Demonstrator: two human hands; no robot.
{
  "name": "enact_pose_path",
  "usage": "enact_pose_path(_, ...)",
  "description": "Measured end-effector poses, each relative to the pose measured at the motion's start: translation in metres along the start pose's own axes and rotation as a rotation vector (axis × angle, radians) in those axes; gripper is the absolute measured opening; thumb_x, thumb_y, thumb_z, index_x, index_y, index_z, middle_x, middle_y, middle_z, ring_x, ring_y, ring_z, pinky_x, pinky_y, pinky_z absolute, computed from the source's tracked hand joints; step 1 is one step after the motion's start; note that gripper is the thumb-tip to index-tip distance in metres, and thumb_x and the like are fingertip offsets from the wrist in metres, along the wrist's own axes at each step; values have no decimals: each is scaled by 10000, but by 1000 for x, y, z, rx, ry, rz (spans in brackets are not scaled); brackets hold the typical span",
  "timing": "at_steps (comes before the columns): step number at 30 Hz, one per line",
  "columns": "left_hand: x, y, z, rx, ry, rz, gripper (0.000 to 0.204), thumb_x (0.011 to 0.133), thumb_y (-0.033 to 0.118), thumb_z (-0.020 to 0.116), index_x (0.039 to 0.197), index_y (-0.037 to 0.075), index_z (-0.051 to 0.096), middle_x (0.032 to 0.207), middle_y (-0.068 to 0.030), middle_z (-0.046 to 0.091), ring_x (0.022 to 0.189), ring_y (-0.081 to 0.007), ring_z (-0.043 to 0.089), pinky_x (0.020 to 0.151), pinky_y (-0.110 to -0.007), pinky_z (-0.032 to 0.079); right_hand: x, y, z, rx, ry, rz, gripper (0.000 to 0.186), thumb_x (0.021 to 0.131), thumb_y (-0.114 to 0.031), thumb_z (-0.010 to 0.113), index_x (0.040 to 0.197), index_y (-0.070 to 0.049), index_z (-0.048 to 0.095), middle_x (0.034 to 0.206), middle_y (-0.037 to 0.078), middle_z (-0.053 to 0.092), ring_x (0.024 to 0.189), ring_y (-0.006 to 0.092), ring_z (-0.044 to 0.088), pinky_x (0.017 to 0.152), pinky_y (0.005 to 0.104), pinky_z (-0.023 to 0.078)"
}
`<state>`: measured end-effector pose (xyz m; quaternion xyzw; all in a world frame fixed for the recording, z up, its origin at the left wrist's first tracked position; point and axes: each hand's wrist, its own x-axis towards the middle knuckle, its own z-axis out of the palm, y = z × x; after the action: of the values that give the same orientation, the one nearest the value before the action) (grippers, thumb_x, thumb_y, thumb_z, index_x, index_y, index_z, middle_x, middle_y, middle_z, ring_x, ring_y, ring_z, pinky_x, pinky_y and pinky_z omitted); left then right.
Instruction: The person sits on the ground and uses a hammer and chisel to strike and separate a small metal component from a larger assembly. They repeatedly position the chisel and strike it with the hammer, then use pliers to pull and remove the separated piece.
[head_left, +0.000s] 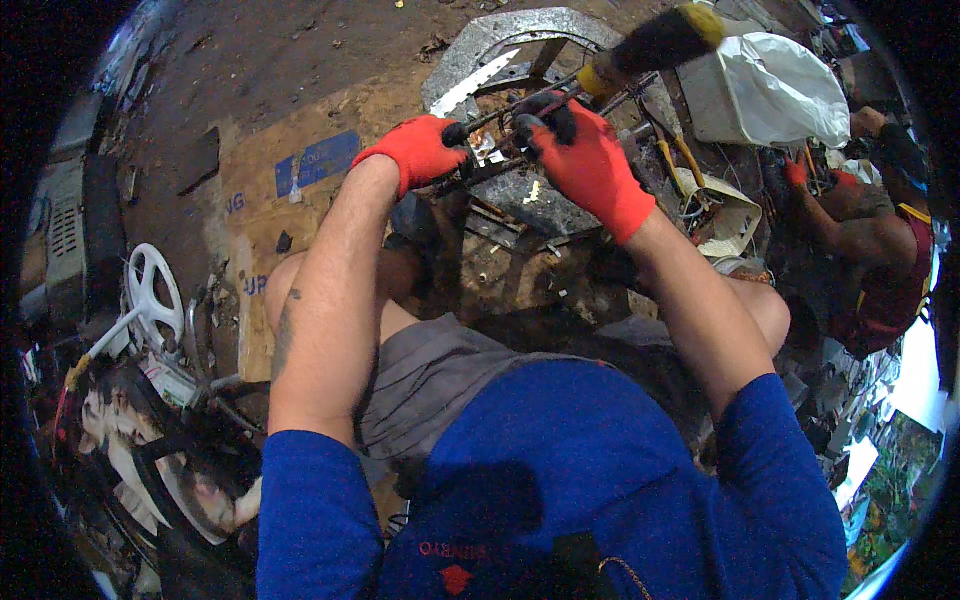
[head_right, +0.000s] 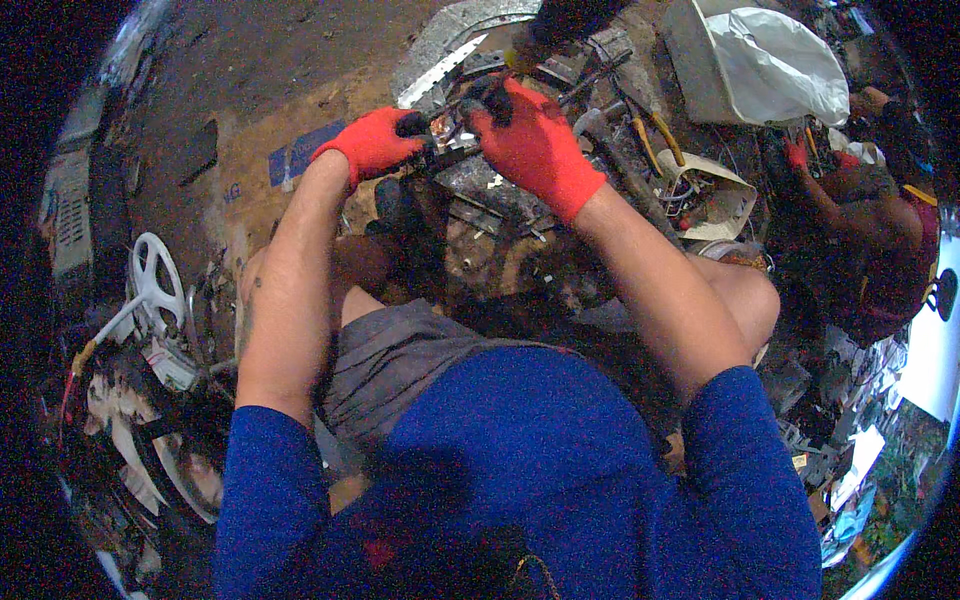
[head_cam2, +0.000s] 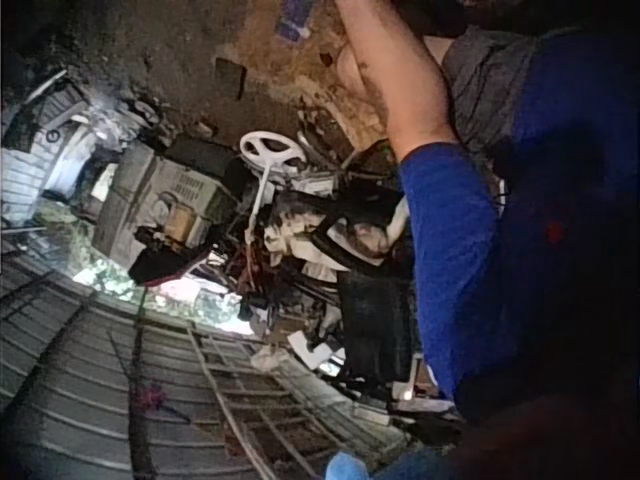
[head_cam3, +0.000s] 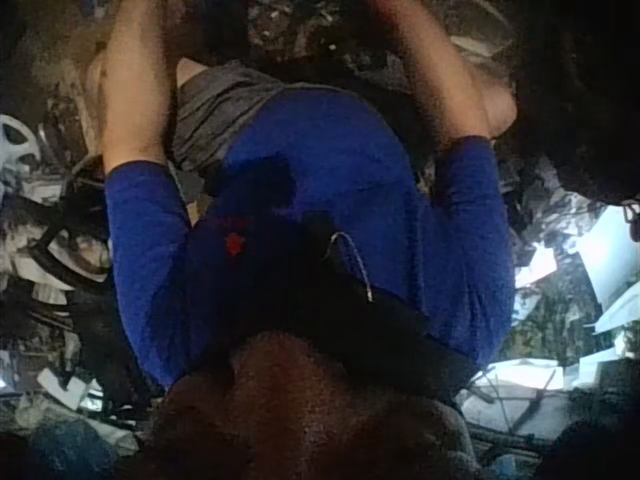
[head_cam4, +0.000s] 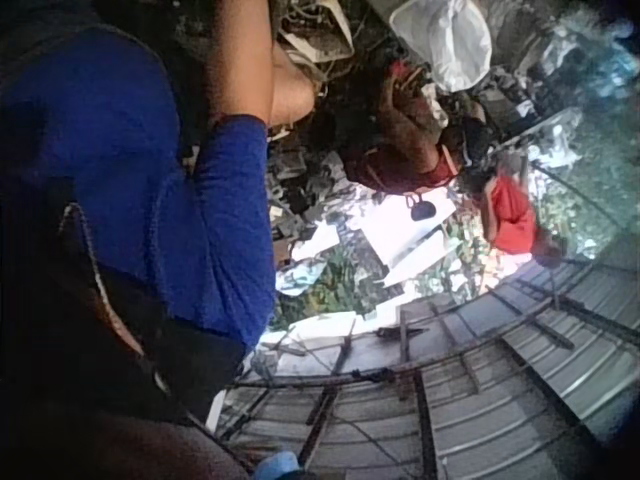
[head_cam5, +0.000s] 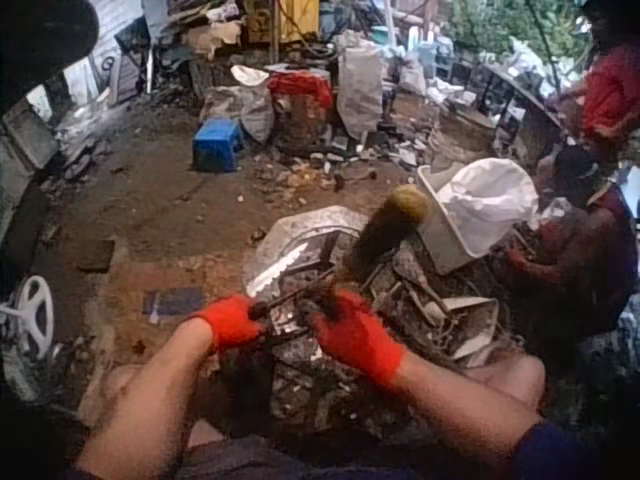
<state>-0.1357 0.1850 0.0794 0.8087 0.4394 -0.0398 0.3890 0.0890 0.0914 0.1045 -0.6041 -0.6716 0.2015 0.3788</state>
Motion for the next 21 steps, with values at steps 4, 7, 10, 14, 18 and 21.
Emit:
enact_pose_path(4,1,7,-3,2,5,-1,369,794,308,649,1043,36,648,938,-133,701,840,-250,659,793,-377,497,5,5,6,-55,-2,-6,319,847,-264,640,1054,-23,614,987,190,676,925,370,642,818,427,514)
enact_pose_path(7,-3,9,-3,-3,18,-23,372,785,304,654,1034,28,645,920,-132,700,827,-251,658,788,-380,497,9,-10,2,-52,-25,-29,296,848,-260,630,1052,-46,619,968,185,680,915,379,640,809,437,516)
enact_pose_path(10,-3,8,-3,5,17,-28,386,774,307,663,1039,26,643,917,-135,699,835,-254,658,795,-378,498,14,-24,-2,6,-59,3,283,851,-258,620,1055,-63,624,952,176,684,907,383,640,803,446,517)
enact_pose_path(14,-1,7,-2,6,26,-16,405,765,306,674,1055,26,642,963,-145,694,881,-259,656,817,-375,496,16,-24,1,-53,-63,13,295,853,-257,613,1073,-61,624,929,181,685,902,383,642,795,452,515)
enact_pose_path(18,-7,15,1,-83,130,-16,406,726,291,667,1083,97,658,1016,-184,681,962,-347,646,876,-406,491,18,-20,4,-59,-52,27,315,849,-250,614,1099,-59,618,927,198,679,891,382,644,780,451,517)
enact_pose_path(21,-3,5,9,-72,182,44,400,730,280,669,1079,85,655,1020,-178,681,961,-341,647,869,-401,491,17,-22,4,-34,-60,21,328,849,-250,612,1111,-52,614,931,204,677,892,382,645,783,449,517)
